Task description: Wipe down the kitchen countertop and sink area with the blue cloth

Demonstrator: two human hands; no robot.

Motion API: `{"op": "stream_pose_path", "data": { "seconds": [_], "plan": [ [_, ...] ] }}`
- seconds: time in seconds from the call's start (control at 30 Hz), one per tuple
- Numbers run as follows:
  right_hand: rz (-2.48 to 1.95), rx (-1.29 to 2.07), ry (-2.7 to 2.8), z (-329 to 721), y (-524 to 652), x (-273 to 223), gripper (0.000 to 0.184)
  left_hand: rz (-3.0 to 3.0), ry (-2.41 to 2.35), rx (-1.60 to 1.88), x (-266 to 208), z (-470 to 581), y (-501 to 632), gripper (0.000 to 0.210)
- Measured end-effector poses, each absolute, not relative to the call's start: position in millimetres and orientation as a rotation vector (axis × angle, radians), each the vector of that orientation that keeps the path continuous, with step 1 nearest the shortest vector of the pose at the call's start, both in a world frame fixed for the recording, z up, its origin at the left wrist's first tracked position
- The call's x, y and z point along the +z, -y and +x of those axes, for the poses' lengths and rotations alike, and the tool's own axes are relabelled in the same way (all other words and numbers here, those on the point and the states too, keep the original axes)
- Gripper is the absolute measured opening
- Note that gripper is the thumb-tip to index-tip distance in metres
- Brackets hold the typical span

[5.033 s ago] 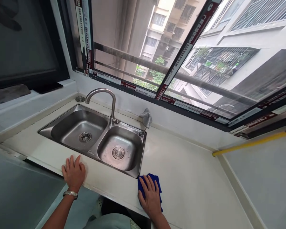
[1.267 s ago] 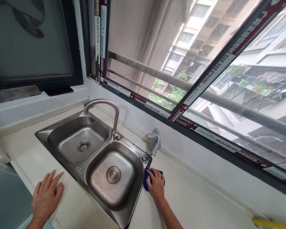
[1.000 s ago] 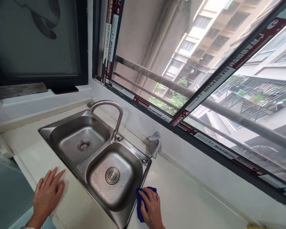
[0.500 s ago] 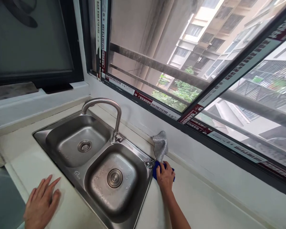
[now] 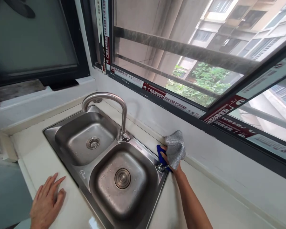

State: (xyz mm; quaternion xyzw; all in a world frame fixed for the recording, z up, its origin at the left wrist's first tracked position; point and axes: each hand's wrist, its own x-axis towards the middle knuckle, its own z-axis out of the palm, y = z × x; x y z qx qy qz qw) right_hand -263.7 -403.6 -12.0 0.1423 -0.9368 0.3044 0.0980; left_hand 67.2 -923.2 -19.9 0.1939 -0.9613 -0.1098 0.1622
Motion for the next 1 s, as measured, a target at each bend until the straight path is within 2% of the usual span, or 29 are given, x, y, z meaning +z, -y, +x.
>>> {"op": "stream_pose_path", "data": {
  "seconds": [0.2,0.4,0.63,0.83,1.0],
  "plan": [
    [0.752,1.092,2.871,-289.0,427.5,0.3,0.044,0.563,2.760,-0.286,-17.8,66.9,923.0,0.047],
    [0.929,1.083,2.838,-294.3,418.2,-7.1,0.045,0.560,2.753,-0.293,-18.8,68.6,924.6,0.048],
    [0.452,0.875,2.795,-244.7,346.2,-37.8,0.064,0.555,2.719,-0.333,-21.0,68.2,924.5,0.049],
    [0.050,0.583,2.769,-145.9,278.4,-34.3,0.071,0.588,2.672,-0.398,-19.4,65.4,919.7,0.050],
    [-0.198,0.403,2.706,-59.9,274.1,-37.7,0.074,0.571,2.624,-0.456,-15.0,62.5,914.8,0.048]
  ]
}}
